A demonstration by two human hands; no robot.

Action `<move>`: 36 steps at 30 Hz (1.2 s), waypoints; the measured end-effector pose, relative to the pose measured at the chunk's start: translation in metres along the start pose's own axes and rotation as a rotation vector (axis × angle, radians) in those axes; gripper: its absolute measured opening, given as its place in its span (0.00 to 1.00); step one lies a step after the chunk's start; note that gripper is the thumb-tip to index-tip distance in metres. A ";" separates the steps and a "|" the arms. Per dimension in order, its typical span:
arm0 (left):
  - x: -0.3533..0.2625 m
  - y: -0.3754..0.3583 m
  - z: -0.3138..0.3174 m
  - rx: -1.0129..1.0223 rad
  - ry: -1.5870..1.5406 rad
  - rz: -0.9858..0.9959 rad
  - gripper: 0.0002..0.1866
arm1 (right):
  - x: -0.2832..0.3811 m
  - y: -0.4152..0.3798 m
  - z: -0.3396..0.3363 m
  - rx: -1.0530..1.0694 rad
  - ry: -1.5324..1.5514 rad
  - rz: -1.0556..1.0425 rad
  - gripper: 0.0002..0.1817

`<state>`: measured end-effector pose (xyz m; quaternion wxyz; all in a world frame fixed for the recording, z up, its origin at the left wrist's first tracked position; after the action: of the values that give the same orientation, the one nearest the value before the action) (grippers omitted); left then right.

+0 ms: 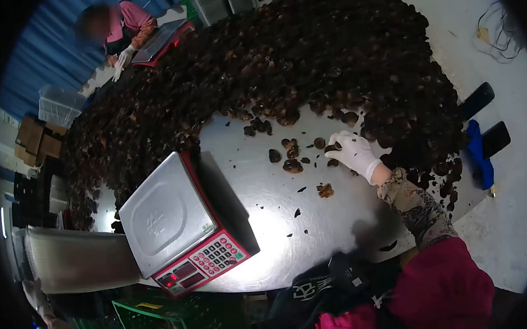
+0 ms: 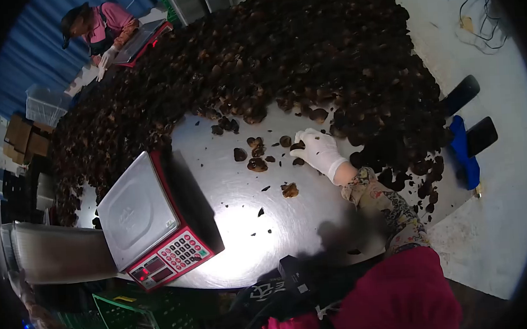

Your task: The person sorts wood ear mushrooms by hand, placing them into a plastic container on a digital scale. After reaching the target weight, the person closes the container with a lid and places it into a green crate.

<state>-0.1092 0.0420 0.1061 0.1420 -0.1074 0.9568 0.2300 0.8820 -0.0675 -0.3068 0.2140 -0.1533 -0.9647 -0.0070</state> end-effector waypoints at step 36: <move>-0.495 -0.533 0.452 1.452 -2.114 -1.656 0.22 | 0.120 -0.061 0.021 0.527 0.945 -0.194 0.08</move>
<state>0.5995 -0.1401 -0.3388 0.8438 -0.2968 -0.0048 -0.4471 0.7516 -0.0882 -0.2731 0.6535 0.0147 -0.7424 0.1469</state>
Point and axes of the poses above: each hand's wrist, its own y-axis towards the middle knuckle, its own z-axis out of the palm, x = y × z, the point moved 4 cm from there along y, towards the middle knuckle, and after that the axes turned 5 degrees about -y, right-handed, at the moved point
